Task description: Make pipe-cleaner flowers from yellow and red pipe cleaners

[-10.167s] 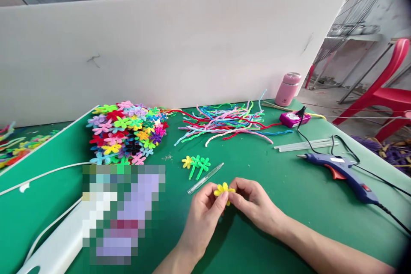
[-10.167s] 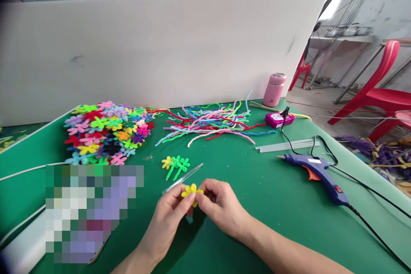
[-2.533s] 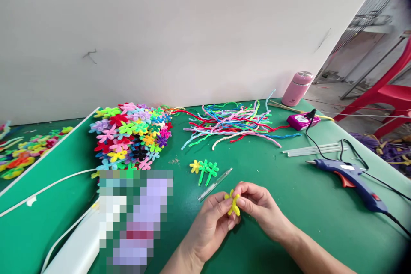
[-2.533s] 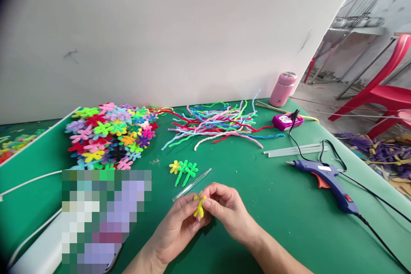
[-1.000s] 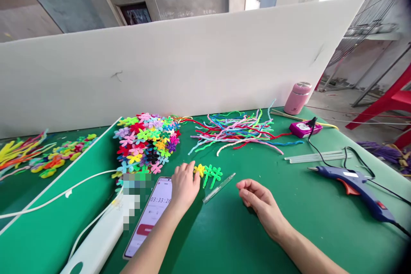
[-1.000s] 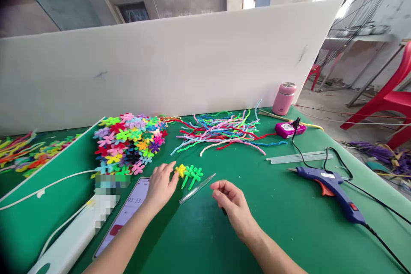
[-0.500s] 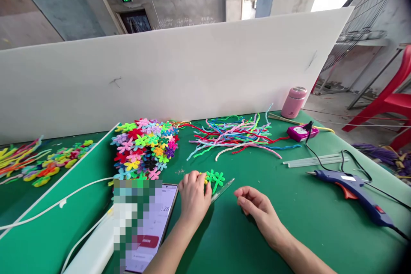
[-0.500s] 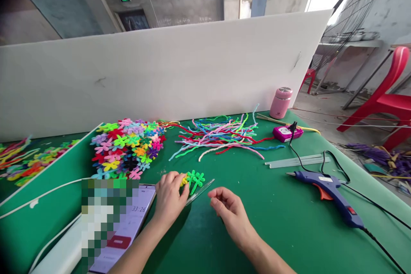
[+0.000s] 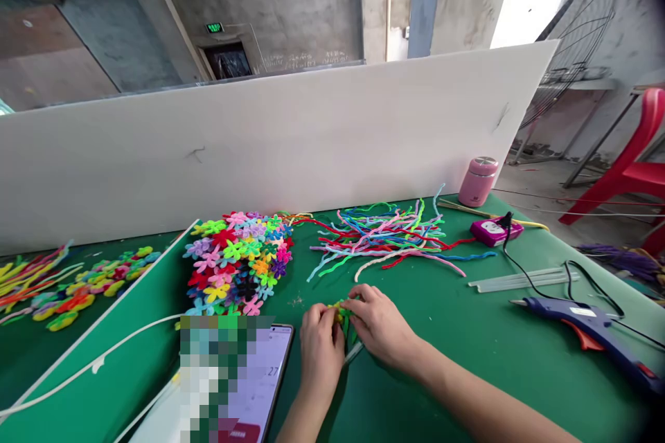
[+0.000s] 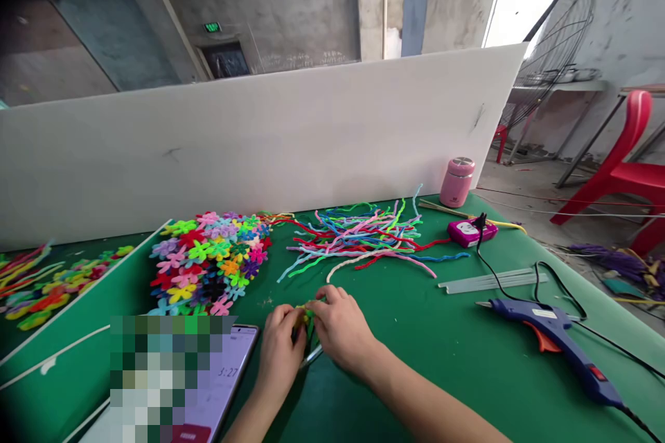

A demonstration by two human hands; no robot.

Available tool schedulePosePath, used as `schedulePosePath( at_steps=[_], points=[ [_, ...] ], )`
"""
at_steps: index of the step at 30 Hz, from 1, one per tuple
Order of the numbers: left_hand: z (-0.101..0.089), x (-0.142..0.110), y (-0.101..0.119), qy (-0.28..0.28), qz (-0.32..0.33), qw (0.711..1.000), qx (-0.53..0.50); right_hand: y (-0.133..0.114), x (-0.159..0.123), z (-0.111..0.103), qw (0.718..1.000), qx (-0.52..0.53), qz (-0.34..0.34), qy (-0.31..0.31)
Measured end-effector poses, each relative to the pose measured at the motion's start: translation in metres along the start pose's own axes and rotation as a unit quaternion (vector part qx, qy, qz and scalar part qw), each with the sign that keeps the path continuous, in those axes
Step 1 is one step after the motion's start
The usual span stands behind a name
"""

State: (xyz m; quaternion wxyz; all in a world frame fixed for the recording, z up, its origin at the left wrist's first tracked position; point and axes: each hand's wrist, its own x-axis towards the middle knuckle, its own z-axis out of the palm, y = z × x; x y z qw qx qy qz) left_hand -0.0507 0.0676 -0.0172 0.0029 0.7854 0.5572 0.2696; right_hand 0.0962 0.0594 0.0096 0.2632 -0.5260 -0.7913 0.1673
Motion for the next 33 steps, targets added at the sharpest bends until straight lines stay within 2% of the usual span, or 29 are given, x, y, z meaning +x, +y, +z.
schedulePosePath(
  at_steps=[4, 12, 17, 22, 27, 33],
  points=[
    [0.001, 0.000, -0.003, 0.001, 0.010, 1.000, -0.002, 0.010, 0.001, 0.004, 1.000, -0.025, 0.004, -0.015],
    [0.005, -0.007, -0.003, -0.011, 0.009, 1.000, 0.023, 0.022, -0.012, -0.004, 1.000, -0.017, 0.017, -0.008],
    [0.012, -0.009, -0.014, 0.018, 0.073, 0.996, 0.041, 0.022, -0.015, -0.004, 0.999, 0.019, 0.017, 0.026],
    [0.020, -0.011, -0.017, 0.050, 0.160, 0.985, 0.039, 0.028, -0.018, -0.003, 0.994, 0.026, 0.075, 0.076],
    [0.023, -0.017, -0.010, 0.031, 0.191, 0.981, 0.020, 0.030, -0.021, -0.002, 0.991, 0.102, 0.064, 0.060],
    [0.017, -0.016, -0.003, 0.015, 0.218, 0.976, 0.013, 0.028, -0.023, -0.003, 0.980, 0.179, 0.058, 0.066]
  ],
)
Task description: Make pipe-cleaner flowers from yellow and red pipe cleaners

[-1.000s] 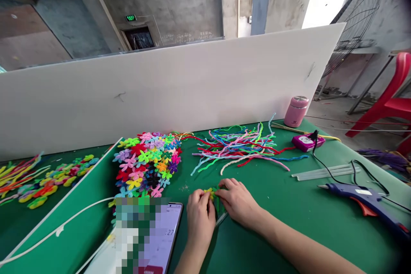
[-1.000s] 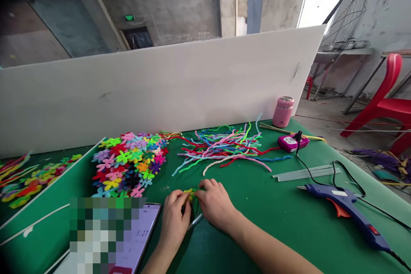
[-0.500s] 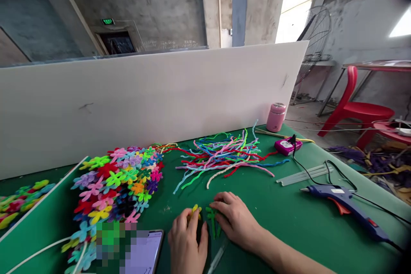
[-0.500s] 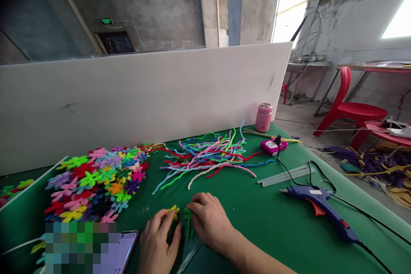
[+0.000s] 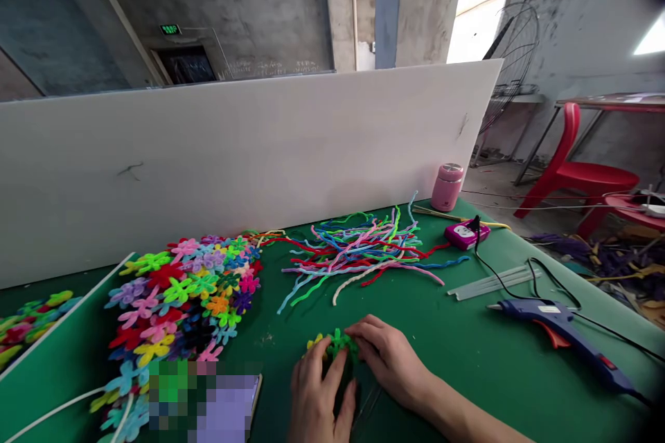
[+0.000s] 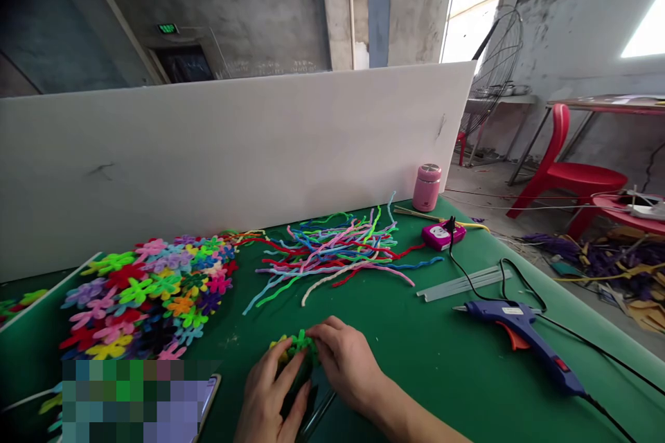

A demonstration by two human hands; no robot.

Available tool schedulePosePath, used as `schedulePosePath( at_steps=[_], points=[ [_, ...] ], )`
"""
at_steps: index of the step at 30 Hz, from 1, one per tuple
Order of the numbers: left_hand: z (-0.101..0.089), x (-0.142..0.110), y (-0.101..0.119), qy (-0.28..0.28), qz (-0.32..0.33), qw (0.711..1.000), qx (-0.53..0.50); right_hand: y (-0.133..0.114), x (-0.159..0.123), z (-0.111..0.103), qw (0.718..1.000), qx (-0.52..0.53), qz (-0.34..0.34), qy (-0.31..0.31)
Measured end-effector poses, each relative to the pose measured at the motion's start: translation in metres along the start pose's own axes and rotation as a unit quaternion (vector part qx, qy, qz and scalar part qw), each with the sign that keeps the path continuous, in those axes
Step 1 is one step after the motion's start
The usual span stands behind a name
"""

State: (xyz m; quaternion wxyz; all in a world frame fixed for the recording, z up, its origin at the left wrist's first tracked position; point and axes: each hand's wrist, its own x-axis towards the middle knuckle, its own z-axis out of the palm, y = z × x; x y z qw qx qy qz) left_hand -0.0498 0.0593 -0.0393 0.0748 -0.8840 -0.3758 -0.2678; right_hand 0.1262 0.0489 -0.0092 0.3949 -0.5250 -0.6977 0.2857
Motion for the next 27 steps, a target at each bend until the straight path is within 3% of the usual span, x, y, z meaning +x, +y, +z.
schedulePosePath(
  at_steps=[5, 10, 18, 27],
  points=[
    [-0.006, 0.005, 0.003, -0.029, 0.022, 0.999, 0.005, 0.004, 0.003, -0.003, 0.999, 0.023, -0.006, 0.046],
    [-0.010, 0.006, 0.007, -0.046, -0.001, 0.999, -0.005, 0.010, 0.017, -0.020, 0.995, -0.023, 0.041, 0.089],
    [-0.010, 0.005, 0.006, -0.048, -0.006, 0.999, -0.010, 0.045, 0.060, -0.052, 0.986, -0.122, 0.070, 0.088],
    [-0.007, 0.004, 0.003, -0.041, 0.003, 0.999, 0.001, 0.053, 0.072, -0.039, 0.968, -0.238, 0.045, 0.063]
  ],
)
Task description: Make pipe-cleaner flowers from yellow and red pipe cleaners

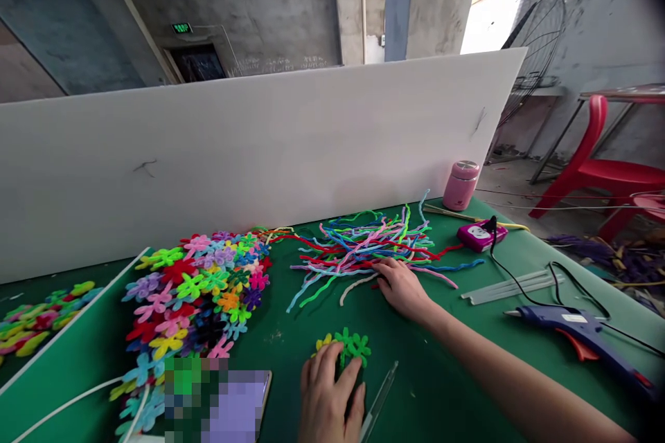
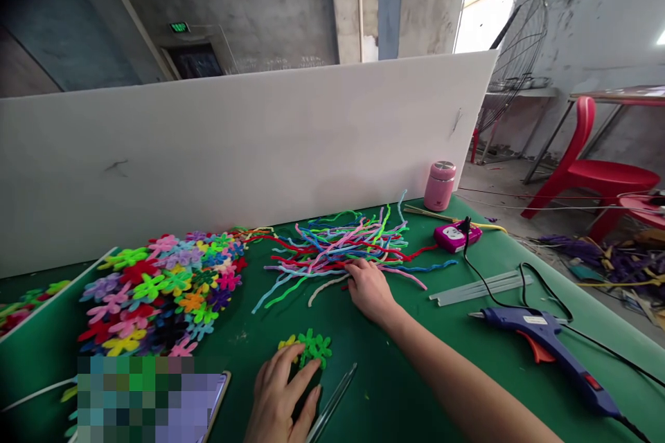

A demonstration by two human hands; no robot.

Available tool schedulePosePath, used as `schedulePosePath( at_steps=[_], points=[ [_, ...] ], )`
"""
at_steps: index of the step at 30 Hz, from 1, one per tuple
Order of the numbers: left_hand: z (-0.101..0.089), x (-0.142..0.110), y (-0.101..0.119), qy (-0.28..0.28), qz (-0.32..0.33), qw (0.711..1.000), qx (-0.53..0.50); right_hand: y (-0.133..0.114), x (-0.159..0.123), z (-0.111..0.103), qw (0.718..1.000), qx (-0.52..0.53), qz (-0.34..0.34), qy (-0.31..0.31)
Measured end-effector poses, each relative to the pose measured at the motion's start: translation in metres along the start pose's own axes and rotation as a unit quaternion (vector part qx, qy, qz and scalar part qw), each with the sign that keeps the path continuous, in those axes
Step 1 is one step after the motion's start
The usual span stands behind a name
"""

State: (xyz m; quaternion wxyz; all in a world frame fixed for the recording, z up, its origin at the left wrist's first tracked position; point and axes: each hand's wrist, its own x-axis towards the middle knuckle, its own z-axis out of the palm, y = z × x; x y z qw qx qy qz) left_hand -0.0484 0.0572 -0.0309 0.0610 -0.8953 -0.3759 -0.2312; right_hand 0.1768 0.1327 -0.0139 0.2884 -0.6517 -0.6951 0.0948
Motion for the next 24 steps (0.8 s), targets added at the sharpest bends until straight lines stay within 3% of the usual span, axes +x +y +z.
schedulePosePath(
  at_steps=[7, 13, 17, 24],
  points=[
    [0.002, 0.000, -0.003, -0.006, 0.001, 1.000, 0.005, -0.004, -0.005, -0.010, 0.998, -0.050, -0.019, 0.015],
    [-0.002, 0.002, 0.000, -0.026, -0.024, 0.999, -0.011, 0.016, 0.020, -0.031, 0.989, -0.134, 0.028, 0.056],
    [-0.003, 0.002, 0.000, -0.031, -0.036, 0.999, -0.019, 0.030, 0.036, -0.042, 0.978, -0.198, 0.036, 0.045],
    [-0.004, 0.004, 0.003, -0.044, -0.049, 0.997, -0.032, 0.022, 0.046, -0.072, 0.963, -0.267, 0.001, 0.045]
  ],
)
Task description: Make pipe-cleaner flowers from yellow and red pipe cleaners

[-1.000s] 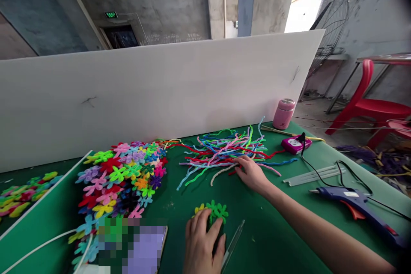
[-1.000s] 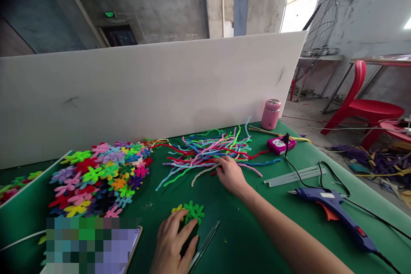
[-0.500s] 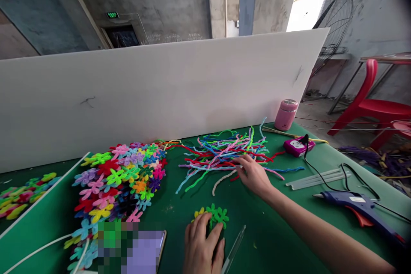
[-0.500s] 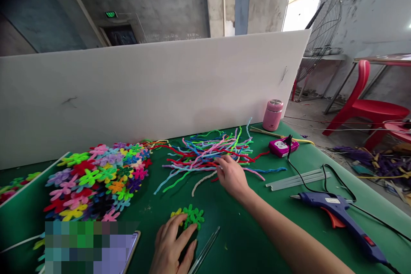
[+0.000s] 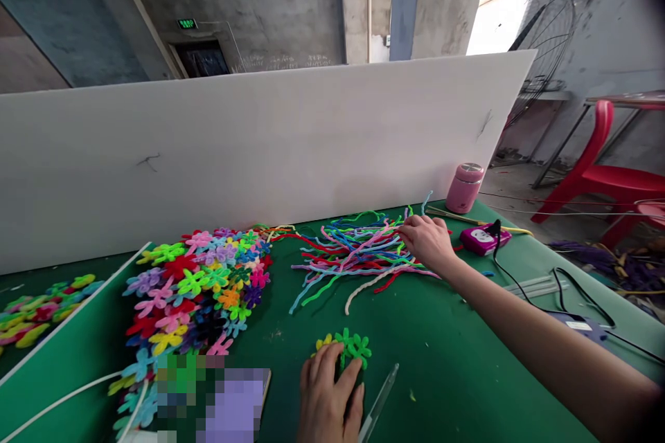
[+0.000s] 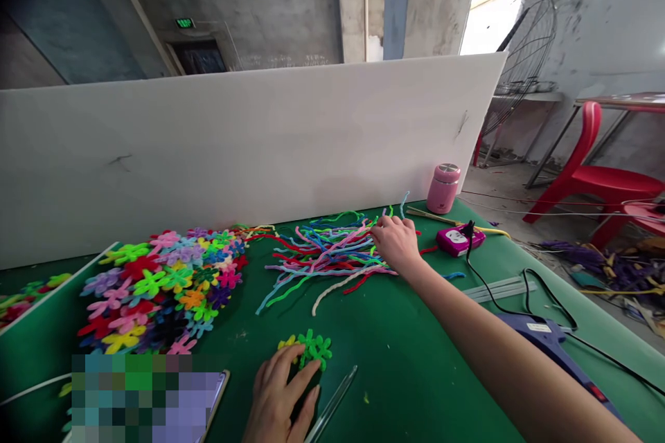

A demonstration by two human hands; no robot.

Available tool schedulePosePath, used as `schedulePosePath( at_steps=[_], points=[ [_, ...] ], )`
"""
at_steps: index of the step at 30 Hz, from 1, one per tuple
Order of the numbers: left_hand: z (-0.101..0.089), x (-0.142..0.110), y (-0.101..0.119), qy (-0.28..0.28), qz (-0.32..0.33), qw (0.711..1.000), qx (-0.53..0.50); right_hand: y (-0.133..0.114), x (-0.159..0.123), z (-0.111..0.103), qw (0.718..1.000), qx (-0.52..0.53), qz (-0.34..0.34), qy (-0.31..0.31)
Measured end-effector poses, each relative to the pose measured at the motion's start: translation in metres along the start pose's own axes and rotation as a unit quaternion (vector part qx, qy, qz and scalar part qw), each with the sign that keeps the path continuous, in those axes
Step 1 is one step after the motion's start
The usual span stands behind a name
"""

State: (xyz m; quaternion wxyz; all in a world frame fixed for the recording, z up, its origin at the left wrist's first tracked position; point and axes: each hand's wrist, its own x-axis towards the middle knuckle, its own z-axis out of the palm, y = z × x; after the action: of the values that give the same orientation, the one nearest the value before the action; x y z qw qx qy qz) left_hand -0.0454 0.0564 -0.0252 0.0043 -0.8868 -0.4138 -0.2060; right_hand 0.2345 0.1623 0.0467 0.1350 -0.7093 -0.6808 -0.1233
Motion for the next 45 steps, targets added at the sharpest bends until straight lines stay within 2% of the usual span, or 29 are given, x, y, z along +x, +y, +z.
schedulePosePath(
  at_steps=[9, 16, 19, 22, 24, 26, 28, 30, 32, 34, 36, 38, 39, 41, 42, 43, 45],
  points=[
    [0.001, -0.001, -0.001, 0.016, 0.009, 1.000, 0.011, 0.008, 0.014, -0.039, 0.998, -0.063, -0.009, 0.019],
    [0.001, -0.001, 0.000, 0.030, 0.020, 0.999, 0.011, 0.013, 0.026, -0.086, 0.989, -0.105, 0.002, 0.100],
    [0.003, -0.002, -0.001, 0.031, 0.023, 0.999, 0.010, 0.016, 0.027, -0.107, 0.983, -0.097, 0.015, 0.158],
    [0.003, -0.002, -0.004, 0.048, 0.026, 0.999, -0.003, 0.019, 0.021, -0.118, 0.980, -0.034, 0.035, 0.195],
    [0.002, -0.002, -0.004, 0.079, 0.026, 0.996, -0.028, 0.014, 0.010, -0.114, 0.979, 0.051, 0.045, 0.191],
    [0.000, -0.004, -0.001, 0.123, 0.007, 0.989, -0.081, 0.002, -0.010, -0.099, 0.970, 0.189, 0.043, 0.147],
    [-0.004, -0.006, 0.007, 0.155, -0.052, 0.971, -0.176, -0.020, -0.038, -0.079, 0.944, 0.324, 0.001, 0.057],
    [-0.009, -0.007, 0.017, 0.145, -0.147, 0.928, -0.309, -0.045, -0.070, -0.057, 0.916, 0.396, -0.048, -0.049],
    [-0.014, -0.007, 0.026, 0.105, -0.229, 0.862, -0.440, -0.068, -0.100, -0.042, 0.898, 0.416, -0.081, -0.120],
    [-0.018, -0.005, 0.031, 0.076, -0.309, 0.771, -0.552, -0.083, -0.121, -0.033, 0.894, 0.411, -0.101, -0.147],
    [-0.022, 0.000, 0.031, 0.058, -0.384, 0.665, -0.638, -0.089, -0.131, -0.031, 0.898, 0.392, -0.113, -0.163],
    [-0.026, 0.005, 0.028, 0.046, -0.415, 0.574, -0.704, -0.087, -0.135, -0.031, 0.903, 0.375, -0.117, -0.173],
    [-0.028, 0.008, 0.027, 0.042, -0.415, 0.539, -0.732, -0.084, -0.134, -0.031, 0.905, 0.371, -0.116, -0.175],
    [-0.029, 0.011, 0.025, 0.032, -0.404, 0.489, -0.772, -0.077, -0.133, -0.030, 0.906, 0.368, -0.111, -0.175],
    [-0.029, 0.011, 0.024, 0.024, -0.400, 0.473, -0.785, -0.072, -0.132, -0.029, 0.908, 0.366, -0.106, -0.175],
    [-0.029, 0.012, 0.024, 0.016, -0.397, 0.464, -0.792, -0.067, -0.131, -0.029, 0.911, 0.359, -0.100, -0.175],
    [-0.028, 0.011, 0.025, 0.006, -0.395, 0.468, -0.790, -0.057, -0.129, -0.026, 0.919, 0.341, -0.087, -0.180]
  ],
)
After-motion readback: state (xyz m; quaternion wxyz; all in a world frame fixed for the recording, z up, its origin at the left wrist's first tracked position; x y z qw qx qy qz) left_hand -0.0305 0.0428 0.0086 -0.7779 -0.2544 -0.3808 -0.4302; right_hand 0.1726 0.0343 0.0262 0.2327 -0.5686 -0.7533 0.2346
